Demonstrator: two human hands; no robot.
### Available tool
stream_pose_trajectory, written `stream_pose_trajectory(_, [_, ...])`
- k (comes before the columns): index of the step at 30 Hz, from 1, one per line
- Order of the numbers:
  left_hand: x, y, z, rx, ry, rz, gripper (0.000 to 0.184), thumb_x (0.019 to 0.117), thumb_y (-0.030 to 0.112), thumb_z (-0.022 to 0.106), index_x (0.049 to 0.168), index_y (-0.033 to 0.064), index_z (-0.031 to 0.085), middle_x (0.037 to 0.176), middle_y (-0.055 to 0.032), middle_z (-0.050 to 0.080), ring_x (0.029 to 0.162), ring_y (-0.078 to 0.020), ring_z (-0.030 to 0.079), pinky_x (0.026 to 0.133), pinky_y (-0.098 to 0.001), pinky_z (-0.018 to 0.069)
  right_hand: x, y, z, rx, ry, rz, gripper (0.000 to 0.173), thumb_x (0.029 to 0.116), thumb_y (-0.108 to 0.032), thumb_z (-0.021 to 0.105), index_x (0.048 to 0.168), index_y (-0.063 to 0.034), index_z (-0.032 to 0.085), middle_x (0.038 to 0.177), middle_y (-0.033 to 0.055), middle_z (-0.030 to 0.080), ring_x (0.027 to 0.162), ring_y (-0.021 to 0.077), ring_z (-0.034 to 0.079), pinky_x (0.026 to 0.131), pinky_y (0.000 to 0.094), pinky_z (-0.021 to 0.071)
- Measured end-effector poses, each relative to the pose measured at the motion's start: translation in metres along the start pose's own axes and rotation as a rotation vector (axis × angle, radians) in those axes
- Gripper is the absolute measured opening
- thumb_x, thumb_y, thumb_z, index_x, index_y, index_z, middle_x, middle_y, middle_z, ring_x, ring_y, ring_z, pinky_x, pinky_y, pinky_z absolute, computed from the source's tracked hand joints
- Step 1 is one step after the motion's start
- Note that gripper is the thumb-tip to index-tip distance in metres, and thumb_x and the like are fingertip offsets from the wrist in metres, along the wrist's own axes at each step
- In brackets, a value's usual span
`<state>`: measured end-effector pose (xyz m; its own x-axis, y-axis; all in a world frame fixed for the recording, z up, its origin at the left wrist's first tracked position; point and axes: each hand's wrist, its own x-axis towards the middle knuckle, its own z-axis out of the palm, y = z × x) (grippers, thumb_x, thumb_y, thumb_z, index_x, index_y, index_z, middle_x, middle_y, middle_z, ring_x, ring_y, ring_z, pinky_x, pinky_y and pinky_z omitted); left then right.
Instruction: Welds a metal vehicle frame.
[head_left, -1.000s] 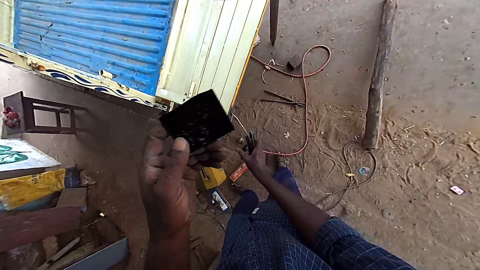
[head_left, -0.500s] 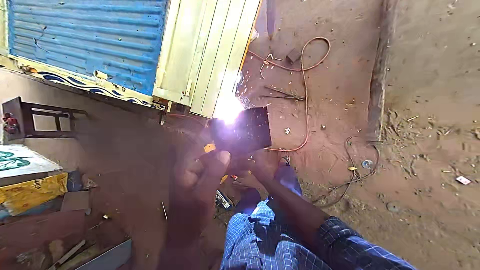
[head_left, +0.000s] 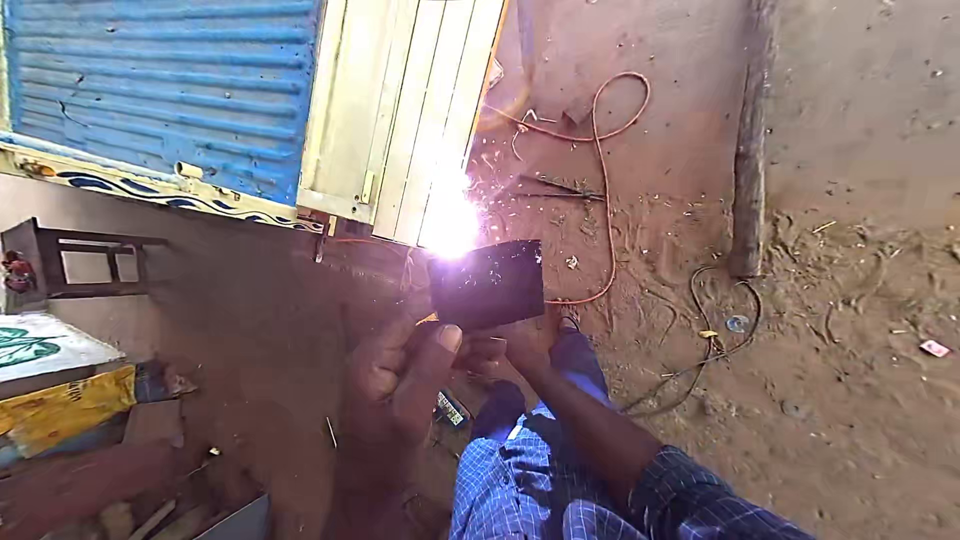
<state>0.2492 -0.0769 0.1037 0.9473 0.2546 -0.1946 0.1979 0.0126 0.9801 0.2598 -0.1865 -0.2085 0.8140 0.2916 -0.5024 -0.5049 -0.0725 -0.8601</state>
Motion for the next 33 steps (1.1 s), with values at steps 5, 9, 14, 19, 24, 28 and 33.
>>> stream_pose_trajectory(5, [0.017,0.061,0.029,0.252,0.235,-0.368,0.013,0.0985,-0.002,0.053,0.104,0.0013,0.064,0.078,-0.0055,0.067,0.068,-0.0137,0.066,0.064,-0.0271,0.0578,0.009,-0.012,-0.004,-0.110,0.031,0.027,0.062,0.0926,-0.026,0.074,0.139,0.0067,0.049,0.113,0.0238,0.066,0.100,0.0322,0.066,0.090,0.0527,0.0550])
stream_pose_trajectory(9, [0.005,-0.004,0.001,0.097,0.039,-0.010,0.031,0.1043,0.019,0.058,0.133,0.0077,0.063,0.105,-0.0185,0.074,0.086,-0.0330,0.076,0.076,-0.0470,0.0664,0.000,-0.049,-0.008,-0.043,0.043,0.090,0.074,0.0926,-0.025,0.075,0.147,0.0037,0.034,0.113,0.0193,0.065,0.097,0.0246,0.067,0.087,0.0440,0.0573])
stream_pose_trajectory(14, [0.009,-0.003,0.005,0.042,0.016,-0.026,0.032,0.1049,0.013,0.055,0.136,0.0045,0.060,0.105,-0.0222,0.073,0.086,-0.0358,0.076,0.076,-0.0482,0.0666,0.004,-0.105,-0.016,-0.019,-0.008,0.401,0.073,0.0954,-0.019,0.073,0.150,0.0033,0.031,0.127,0.0225,0.060,0.109,0.0300,0.064,0.096,0.0465,0.0524])
stream_pose_trajectory(19, [0.010,-0.007,0.003,0.057,0.010,-0.020,0.032,0.1054,0.011,0.054,0.136,0.0035,0.060,0.106,-0.0232,0.072,0.087,-0.0369,0.075,0.078,-0.0492,0.0664,0.018,0.016,0.002,0.048,0.054,0.119,0.091,0.0884,-0.046,0.077,0.156,-0.0121,0.026,0.122,0.0172,0.063,0.103,0.0257,0.067,0.088,0.0501,0.0571])
stream_pose_trajectory(24, [0.012,-0.006,0.004,0.062,0.008,-0.035,0.034,0.1053,0.011,0.054,0.138,0.0040,0.058,0.107,-0.0222,0.073,0.087,-0.0351,0.076,0.079,-0.0472,0.0665,0.014,-0.089,-0.014,-0.006,-0.002,0.504,0.080,0.0980,-0.020,0.070,0.158,-0.0040,0.020,0.126,0.0179,0.061,0.103,0.0280,0.065,0.092,0.0452,0.0537])
stream_pose_trajectory(28, [0.014,-0.009,0.002,0.053,0.002,-0.037,0.034,0.1057,0.011,0.053,0.138,0.0027,0.058,0.107,-0.0250,0.072,0.087,-0.0385,0.075,0.078,-0.0503,0.0663,0.024,0.014,0.006,0.124,0.133,0.156,0.092,0.0858,-0.048,0.078,0.155,-0.0119,0.030,0.114,0.0135,0.066,0.093,0.0228,0.068,0.081,0.0452,0.0590])
stream_pose_trajectory(33, [0.014,-0.012,0.000,0.064,-0.006,-0.021,0.034,0.1063,0.010,0.051,0.139,0.0012,0.056,0.107,-0.0261,0.072,0.087,-0.0389,0.075,0.078,-0.0493,0.0663,0.034,0.030,0.011,0.136,0.156,0.132,0.092,0.0827,-0.050,0.080,0.152,-0.0125,0.033,0.105,0.0098,0.068,0.088,0.0205,0.068,0.078,0.0459,0.0590])
